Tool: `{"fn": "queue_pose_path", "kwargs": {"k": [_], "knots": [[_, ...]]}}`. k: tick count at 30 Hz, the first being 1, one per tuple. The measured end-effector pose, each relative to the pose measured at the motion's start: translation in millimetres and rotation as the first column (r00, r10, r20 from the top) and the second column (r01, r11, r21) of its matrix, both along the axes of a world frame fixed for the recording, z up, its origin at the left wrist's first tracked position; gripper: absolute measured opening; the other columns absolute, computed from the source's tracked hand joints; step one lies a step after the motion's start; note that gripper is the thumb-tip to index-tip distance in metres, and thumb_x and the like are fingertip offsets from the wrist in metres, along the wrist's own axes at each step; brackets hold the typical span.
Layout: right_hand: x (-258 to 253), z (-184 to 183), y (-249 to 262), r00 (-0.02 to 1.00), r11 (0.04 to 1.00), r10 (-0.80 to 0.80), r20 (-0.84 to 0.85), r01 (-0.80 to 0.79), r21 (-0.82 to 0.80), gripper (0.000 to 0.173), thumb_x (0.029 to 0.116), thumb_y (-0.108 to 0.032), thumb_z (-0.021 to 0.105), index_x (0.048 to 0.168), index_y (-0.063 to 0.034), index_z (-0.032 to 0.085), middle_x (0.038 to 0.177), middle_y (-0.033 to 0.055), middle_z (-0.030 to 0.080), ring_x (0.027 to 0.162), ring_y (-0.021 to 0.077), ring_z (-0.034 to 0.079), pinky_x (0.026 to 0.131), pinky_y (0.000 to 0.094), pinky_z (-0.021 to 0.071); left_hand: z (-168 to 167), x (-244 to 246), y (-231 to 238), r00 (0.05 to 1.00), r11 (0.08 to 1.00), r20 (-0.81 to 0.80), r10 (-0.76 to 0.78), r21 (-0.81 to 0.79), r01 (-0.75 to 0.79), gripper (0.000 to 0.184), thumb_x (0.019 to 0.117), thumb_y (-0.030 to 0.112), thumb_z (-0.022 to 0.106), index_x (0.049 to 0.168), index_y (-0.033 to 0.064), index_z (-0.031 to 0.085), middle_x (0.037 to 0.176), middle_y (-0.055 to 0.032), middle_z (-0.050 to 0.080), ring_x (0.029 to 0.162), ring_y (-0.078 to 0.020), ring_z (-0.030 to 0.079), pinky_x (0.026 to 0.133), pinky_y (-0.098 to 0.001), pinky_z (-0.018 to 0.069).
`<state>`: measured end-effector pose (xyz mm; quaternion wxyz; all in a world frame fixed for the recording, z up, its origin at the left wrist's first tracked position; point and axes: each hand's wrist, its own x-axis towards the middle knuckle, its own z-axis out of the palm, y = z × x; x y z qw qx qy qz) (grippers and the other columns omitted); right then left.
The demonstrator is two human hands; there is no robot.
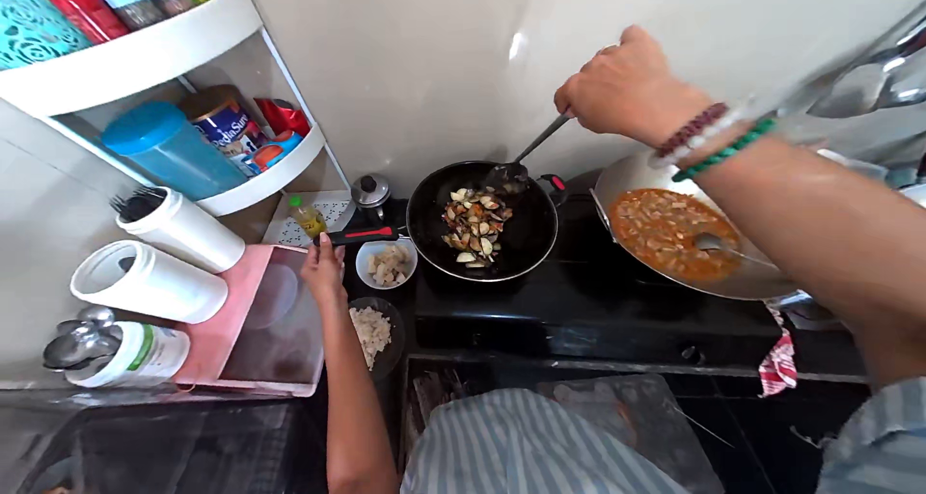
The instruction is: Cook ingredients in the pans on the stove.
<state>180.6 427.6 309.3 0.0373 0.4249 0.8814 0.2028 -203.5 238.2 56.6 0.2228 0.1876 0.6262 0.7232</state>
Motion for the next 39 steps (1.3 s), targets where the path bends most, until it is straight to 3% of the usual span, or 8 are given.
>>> {"fn": "queue_pose_path", "kwargs": {"k": [5, 10, 15, 20, 25, 32, 37, 39], "knots": [[-46, -19, 72, 0.998, 0.989, -0.07, 0.006, 0.07, -0.128, 0.011, 0.0932, -0.008, 0.068, 0.099, -0.0025, 0.075, 0.095, 0.0296, 0.069, 0.096, 0.0531, 0.064, 0.089, 0.0743, 0.041, 5, 1, 0, 1.0, 1.0, 0.003, -0.005, -0.011, 0.005, 0.03, 0.1085, 0.021, 0.052, 0.117, -0.0067, 0.062, 0.099, -0.0134, 0.071, 0.085, -0.0163, 0.072, 0.082, -0.0333, 0.0609], [-112, -38, 129, 0.984, 0.947, 0.179, 0.01, -0.169, -0.271, 0.017, 0.0951, -0.023, 0.073, 0.107, -0.0118, 0.079, 0.102, 0.0224, 0.073, 0.105, 0.0476, 0.065, 0.107, 0.0753, 0.0301, 10, 6, -3, 1.0, 1.0, 0.022, -0.001, -0.016, 0.002, 0.034, 0.1087, 0.021, 0.052, 0.128, -0.0068, 0.06, 0.109, -0.0156, 0.071, 0.092, -0.0167, 0.073, 0.086, -0.0329, 0.0607], [-140, -29, 77, 0.885, 0.873, 0.459, 0.073, -0.434, -0.221, 0.012, 0.0918, -0.01, 0.072, 0.1, -0.016, 0.078, 0.092, 0.0154, 0.072, 0.103, 0.0418, 0.064, 0.099, 0.0676, 0.0352, 9, 8, -6, 1.0, 1.0, 0.026, 0.012, -0.028, -0.011, 0.032, 0.1085, 0.02, 0.052, 0.126, -0.0055, 0.06, 0.106, -0.0139, 0.071, 0.09, -0.0163, 0.072, 0.084, -0.0331, 0.0604], [-46, -23, 31, 0.803, 0.802, 0.589, -0.092, -0.595, -0.056, 0.012, 0.0936, -0.009, 0.068, 0.099, -0.0158, 0.076, 0.088, 0.0168, 0.066, 0.098, 0.0431, 0.062, 0.092, 0.0651, 0.0378, 6, 12, -7, 0.999, 1.0, 0.043, 0.017, -0.001, -0.017, 0.034, 0.1068, 0.027, 0.056, 0.126, -0.0002, 0.062, 0.107, -0.0116, 0.072, 0.09, -0.0164, 0.072, 0.084, -0.0341, 0.0607], [10, -8, 7, 0.829, 0.84, 0.539, -0.149, -0.542, 0.019, 0.015, 0.0962, -0.009, 0.067, 0.104, -0.0174, 0.077, 0.091, 0.0174, 0.067, 0.098, 0.045, 0.061, 0.092, 0.0689, 0.0356, 5, 9, -6, 1.0, 1.0, 0.026, 0.006, -0.031, -0.005, 0.038, 0.107, 0.033, 0.055, 0.127, 0.0009, 0.061, 0.11, -0.0114, 0.07, 0.091, -0.0158, 0.071, 0.085, -0.0346, 0.0591], [-95, -10, -67, 0.733, 0.728, 0.68, 0.004, -0.675, 0.118, 0.018, 0.0962, 0.003, 0.054, 0.089, -0.0023, 0.07, 0.09, 0.0219, 0.064, 0.1, 0.0428, 0.061, 0.092, 0.0593, 0.039, 6, 11, -7, 1.0, 1.0, 0.021, -0.002, -0.022, 0.003, 0.037, 0.1068, 0.031, 0.056, 0.126, -0.0001, 0.061, 0.108, -0.0112, 0.07, 0.09, -0.0161, 0.071, 0.084, -0.0345, 0.0599], [-189, -64, -96, 0.663, 0.675, 0.721, 0.202, -0.737, 0.007, 0.021, 0.0947, 0.011, 0.054, 0.088, 0.0057, 0.073, 0.098, 0.0177, 0.072, 0.116, 0.0354, 0.061, 0.115, 0.0497, 0.033, 8, 10, -6, 0.999, 1.0, 0.044, 0.015, -0.019, -0.014, 0.033, 0.107, 0.027, 0.056, 0.124, -0.0016, 0.062, 0.105, -0.0129, 0.07, 0.087, -0.0177, 0.071, 0.081, -0.0349, 0.0601], [-199, -77, -83, 0.665, 0.696, 0.706, 0.242, -0.715, -0.064, 0.021, 0.0944, 0.011, 0.054, 0.09, 0.0069, 0.074, 0.098, 0.0178, 0.073, 0.117, 0.0354, 0.061, 0.113, 0.0478, 0.0337, 7, 11, -8, 0.999, 1.0, 0.048, 0.007, -0.017, -0.006, 0.033, 0.1072, 0.025, 0.055, 0.125, -0.0019, 0.061, 0.105, -0.013, 0.07, 0.086, -0.0173, 0.07, 0.081, -0.0347, 0.0597]]}}
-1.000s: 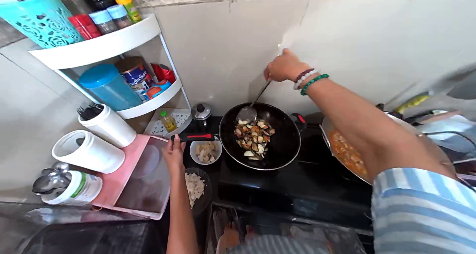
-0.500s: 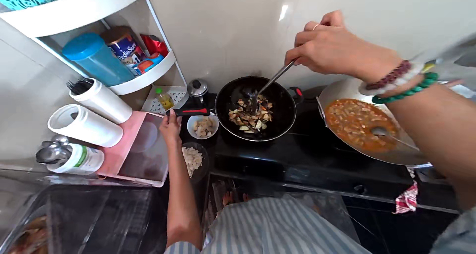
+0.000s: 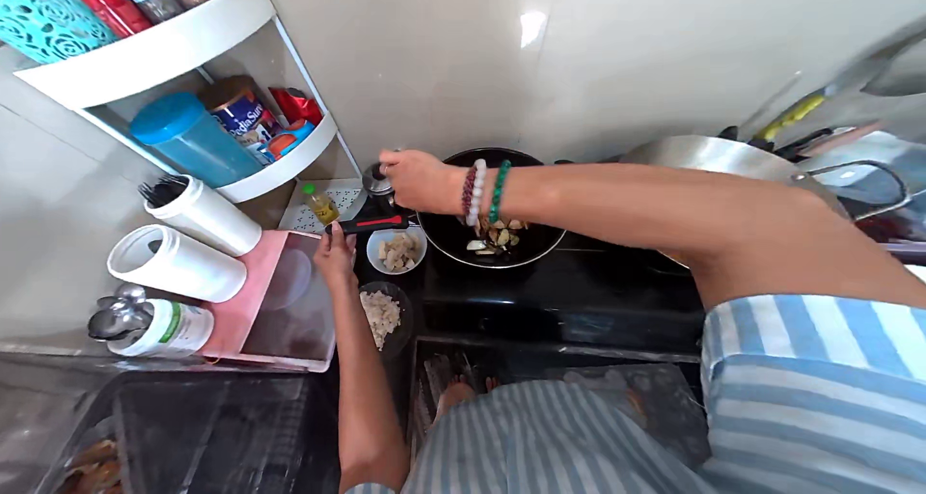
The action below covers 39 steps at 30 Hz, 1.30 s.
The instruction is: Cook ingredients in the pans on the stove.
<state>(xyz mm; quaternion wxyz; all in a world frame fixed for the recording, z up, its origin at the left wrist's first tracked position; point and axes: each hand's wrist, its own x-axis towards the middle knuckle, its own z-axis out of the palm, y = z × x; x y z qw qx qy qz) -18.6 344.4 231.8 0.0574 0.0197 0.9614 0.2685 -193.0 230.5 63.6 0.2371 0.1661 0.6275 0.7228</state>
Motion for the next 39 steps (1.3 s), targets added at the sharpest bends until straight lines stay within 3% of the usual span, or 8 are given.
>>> {"fn": "queue_pose_path", "kwargs": {"k": [4, 9, 13, 18, 21, 28, 33, 39], "knots": [[47, 33, 24, 0.99, 0.99, -0.14, -0.011, 0.14, -0.01, 0.02, 0.097, 0.012, 0.05, 0.094, 0.0119, 0.07, 0.101, 0.0256, 0.07, 0.116, 0.042, 0.061, 0.117, 0.0549, 0.0282, -5, -1, -5, 1.0, 1.0, -0.012, -0.021, 0.007, 0.021, 0.035, 0.1069, 0.029, 0.056, 0.125, -0.0007, 0.061, 0.105, -0.011, 0.07, 0.088, -0.0156, 0.071, 0.083, -0.0339, 0.0599], [168, 60, 53, 0.942, 0.984, -0.171, -0.288, 0.152, -0.09, 0.012, 0.0944, 0.003, 0.061, 0.092, -0.0029, 0.071, 0.09, 0.0233, 0.065, 0.1, 0.0468, 0.062, 0.094, 0.0642, 0.0388, -10, -2, -10, 0.999, 0.999, -0.013, -0.047, 0.013, 0.047, 0.041, 0.1061, 0.034, 0.057, 0.129, 0.0001, 0.059, 0.115, -0.0126, 0.068, 0.097, -0.0179, 0.07, 0.09, -0.0361, 0.0587], [264, 29, 43, 0.819, 0.937, -0.346, -0.457, 0.282, -0.204, 0.019, 0.1022, -0.01, 0.055, 0.105, -0.008, 0.074, 0.095, 0.0237, 0.065, 0.098, 0.0505, 0.06, 0.088, 0.0703, 0.0376, -10, 0, -10, 0.998, 0.999, -0.02, -0.051, 0.012, 0.052, 0.042, 0.1055, 0.036, 0.058, 0.129, 0.0009, 0.059, 0.115, -0.0124, 0.069, 0.097, -0.0175, 0.07, 0.089, -0.0354, 0.0587], [328, -29, 0, 0.552, 0.812, -0.582, -0.597, 0.433, -0.392, 0.027, 0.1047, -0.016, 0.05, 0.112, -0.01, 0.075, 0.104, 0.0244, 0.067, 0.105, 0.0515, 0.059, 0.093, 0.0737, 0.0328, -9, 0, -10, 0.995, 0.997, -0.063, -0.076, -0.02, 0.075, 0.046, 0.1061, 0.039, 0.055, 0.131, 0.001, 0.058, 0.116, -0.011, 0.069, 0.097, -0.016, 0.07, 0.089, -0.0352, 0.0582], [342, -27, -11, 0.502, 0.785, -0.615, -0.608, 0.458, -0.417, 0.027, 0.1047, -0.019, 0.052, 0.113, -0.0114, 0.076, 0.106, 0.0241, 0.068, 0.108, 0.0518, 0.058, 0.095, 0.0748, 0.0308, -6, -1, -5, 0.997, 0.998, -0.058, -0.056, -0.013, 0.056, 0.041, 0.1071, 0.034, 0.054, 0.127, -0.0019, 0.059, 0.109, -0.0104, 0.071, 0.092, -0.014, 0.071, 0.086, -0.0336, 0.0591], [312, -41, -10, 0.566, 0.787, -0.615, -0.549, 0.486, -0.38, 0.025, 0.1027, -0.011, 0.051, 0.11, -0.0068, 0.075, 0.103, 0.0251, 0.067, 0.105, 0.052, 0.059, 0.092, 0.0742, 0.0355, -7, -2, -3, 0.999, 0.999, -0.039, -0.038, 0.03, 0.04, 0.037, 0.1076, 0.029, 0.054, 0.125, -0.003, 0.059, 0.105, -0.0098, 0.071, 0.089, -0.0132, 0.072, 0.086, -0.0317, 0.0601], [313, -40, -15, 0.559, 0.795, -0.6, -0.572, 0.491, -0.356, 0.026, 0.1045, -0.017, 0.051, 0.114, -0.0103, 0.075, 0.109, 0.0218, 0.067, 0.108, 0.0489, 0.06, 0.092, 0.0724, 0.037, -7, -7, -5, 0.997, 0.998, -0.041, -0.058, 0.009, 0.059, 0.038, 0.1078, 0.03, 0.054, 0.124, -0.0036, 0.06, 0.107, -0.0117, 0.071, 0.091, -0.0143, 0.072, 0.087, -0.0329, 0.0602], [300, -45, -37, 0.399, 0.721, -0.675, -0.62, 0.533, -0.442, 0.033, 0.1056, -0.018, 0.045, 0.124, -0.0121, 0.072, 0.112, 0.0242, 0.066, 0.111, 0.0522, 0.056, 0.095, 0.0763, 0.0314, -8, -10, -6, 0.997, 0.997, -0.047, -0.064, 0.049, 0.066, 0.033, 0.1072, 0.028, 0.055, 0.12, -0.0017, 0.063, 0.102, -0.009, 0.073, 0.088, -0.0135, 0.073, 0.086, -0.0321, 0.061]]}}
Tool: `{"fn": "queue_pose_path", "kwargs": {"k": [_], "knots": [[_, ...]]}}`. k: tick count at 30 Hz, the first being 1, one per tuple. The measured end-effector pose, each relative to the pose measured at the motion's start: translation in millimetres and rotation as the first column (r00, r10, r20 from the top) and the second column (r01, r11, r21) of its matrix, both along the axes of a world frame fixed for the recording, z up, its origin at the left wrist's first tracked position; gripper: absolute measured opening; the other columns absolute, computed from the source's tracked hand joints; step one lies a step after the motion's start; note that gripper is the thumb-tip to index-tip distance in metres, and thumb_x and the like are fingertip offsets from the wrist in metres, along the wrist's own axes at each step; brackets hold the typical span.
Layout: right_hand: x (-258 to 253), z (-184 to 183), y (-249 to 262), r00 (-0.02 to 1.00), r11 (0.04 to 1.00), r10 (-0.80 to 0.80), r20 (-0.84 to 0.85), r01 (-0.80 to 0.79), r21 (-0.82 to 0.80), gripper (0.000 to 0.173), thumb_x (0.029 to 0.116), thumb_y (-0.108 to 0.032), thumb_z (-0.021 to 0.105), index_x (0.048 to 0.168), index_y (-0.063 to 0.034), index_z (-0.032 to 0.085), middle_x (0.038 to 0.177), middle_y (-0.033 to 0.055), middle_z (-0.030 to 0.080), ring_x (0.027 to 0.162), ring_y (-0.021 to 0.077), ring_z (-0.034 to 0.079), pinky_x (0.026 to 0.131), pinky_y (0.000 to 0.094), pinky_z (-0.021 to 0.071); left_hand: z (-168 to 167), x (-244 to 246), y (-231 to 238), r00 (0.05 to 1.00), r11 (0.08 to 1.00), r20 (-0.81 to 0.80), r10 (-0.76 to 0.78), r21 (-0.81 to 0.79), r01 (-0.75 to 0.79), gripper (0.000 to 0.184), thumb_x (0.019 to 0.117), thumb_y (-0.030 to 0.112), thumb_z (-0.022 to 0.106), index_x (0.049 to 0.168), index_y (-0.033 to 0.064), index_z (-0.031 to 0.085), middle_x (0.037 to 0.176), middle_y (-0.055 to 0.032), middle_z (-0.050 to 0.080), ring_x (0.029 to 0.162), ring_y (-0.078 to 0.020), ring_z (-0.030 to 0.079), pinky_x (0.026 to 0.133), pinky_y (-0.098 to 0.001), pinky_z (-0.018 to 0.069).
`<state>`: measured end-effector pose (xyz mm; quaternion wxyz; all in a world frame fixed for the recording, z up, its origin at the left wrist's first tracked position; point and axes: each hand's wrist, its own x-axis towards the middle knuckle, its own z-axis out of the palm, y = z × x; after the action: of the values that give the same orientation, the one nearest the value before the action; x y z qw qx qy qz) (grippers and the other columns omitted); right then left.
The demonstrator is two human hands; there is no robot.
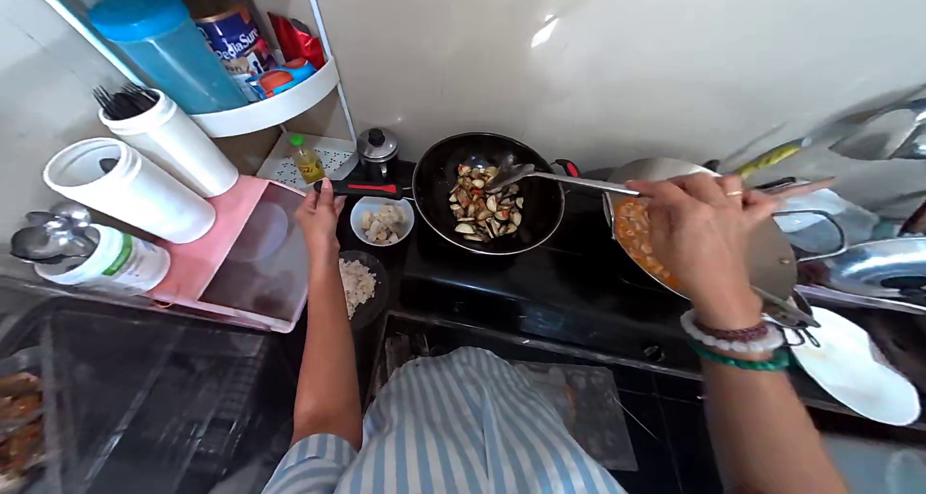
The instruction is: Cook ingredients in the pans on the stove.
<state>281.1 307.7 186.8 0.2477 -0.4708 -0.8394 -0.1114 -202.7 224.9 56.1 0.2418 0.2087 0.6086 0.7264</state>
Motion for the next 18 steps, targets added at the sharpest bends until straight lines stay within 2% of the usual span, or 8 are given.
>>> {"fn": "queue_pose_path", "kwargs": {"k": [3, 5, 7, 9, 12, 15, 18], "knots": [[-16, -54, -12, 0.992, 0.994, -0.09, -0.084, 0.084, -0.071, 0.031, 0.1057, -0.012, 0.047, 0.126, -0.0129, 0.072, 0.114, 0.0255, 0.065, 0.113, 0.0528, 0.056, 0.095, 0.0766, 0.0335, 1, -1, -1, 1.0, 1.0, -0.007, -0.019, -0.003, 0.019, 0.034, 0.1081, 0.028, 0.053, 0.12, -0.0021, 0.062, 0.102, -0.0086, 0.073, 0.088, -0.013, 0.073, 0.085, -0.0318, 0.061], [-19, -88, -18, 0.983, 0.985, -0.145, -0.116, 0.131, -0.116, 0.03, 0.1052, -0.013, 0.049, 0.124, -0.0157, 0.073, 0.113, 0.0249, 0.067, 0.113, 0.0535, 0.057, 0.093, 0.0774, 0.0343, 3, 0, -3, 0.999, 0.998, 0.012, -0.042, -0.035, 0.043, 0.045, 0.1113, 0.035, 0.042, 0.127, -0.0035, 0.059, 0.107, -0.0124, 0.071, 0.091, -0.0163, 0.073, 0.086, -0.0346, 0.0609], [-22, -106, -21, 0.979, 0.979, -0.166, -0.118, 0.149, -0.141, 0.029, 0.1045, -0.015, 0.051, 0.122, -0.0168, 0.074, 0.111, 0.0244, 0.069, 0.11, 0.0537, 0.06, 0.09, 0.0785, 0.0357, 9, -2, -9, 0.995, 0.996, 0.1, -0.018, -0.089, 0.026, 0.067, 0.1117, 0.05, 0.023, 0.139, -0.0049, 0.051, 0.124, -0.0199, 0.066, 0.105, -0.0244, 0.071, 0.092, -0.0414, 0.0584], [-24, -111, -24, 0.98, 0.977, -0.157, -0.123, 0.136, -0.163, 0.029, 0.1039, -0.015, 0.053, 0.124, -0.0152, 0.073, 0.112, 0.0257, 0.069, 0.11, 0.0547, 0.06, 0.09, 0.0808, 0.0336, 6, -14, -14, 0.99, 0.994, 0.14, 0.03, -0.109, -0.015, 0.073, 0.1101, 0.054, 0.014, 0.148, 0.0009, 0.046, 0.138, -0.0193, 0.06, 0.117, -0.0265, 0.066, 0.097, -0.0441, 0.0545], [-18, -106, -25, 0.978, 0.977, -0.147, -0.147, 0.121, -0.174, 0.033, 0.1033, -0.023, 0.055, 0.132, -0.014, 0.069, 0.121, 0.0264, 0.067, 0.116, 0.0553, 0.058, 0.093, 0.0817, 0.0313, -9, -49, -7, 0.991, 0.987, 0.063, 0.121, -0.118, -0.113, 0.06, 0.1128, 0.044, 0.022, 0.146, 0.0013, 0.048, 0.136, -0.0168, 0.062, 0.116, -0.0243, 0.065, 0.096, -0.0437, 0.0538], [-8, -99, -29, 0.967, 0.978, -0.177, -0.185, 0.151, -0.146, 0.041, 0.1038, -0.036, 0.057, 0.136, -0.0128, 0.067, 0.127, 0.0282, 0.064, 0.12, 0.0555, 0.057, 0.096, 0.0805, 0.0314, -20, -85, 13, 0.987, 0.98, -0.095, 0.133, -0.135, -0.145, 0.048, 0.112, 0.031, 0.037, 0.146, -0.0013, 0.047, 0.133, -0.0205, 0.062, 0.114, -0.0265, 0.065, 0.096, -0.0443, 0.0542], [2, -90, -40, 0.952, 0.976, -0.213, -0.221, 0.194, -0.102, 0.039, 0.1039, -0.035, 0.058, 0.133, -0.0108, 0.069, 0.128, 0.0268, 0.065, 0.121, 0.0533, 0.057, 0.096, 0.0774, 0.0328, -32, -118, 45, 0.975, 0.97, -0.19, 0.114, -0.192, -0.15, 0.056, 0.1042, 0.025, 0.058, 0.15, -0.0024, 0.042, 0.141, -0.024, 0.057, 0.125, -0.0325, 0.061, 0.103, -0.049, 0.0518]]}}
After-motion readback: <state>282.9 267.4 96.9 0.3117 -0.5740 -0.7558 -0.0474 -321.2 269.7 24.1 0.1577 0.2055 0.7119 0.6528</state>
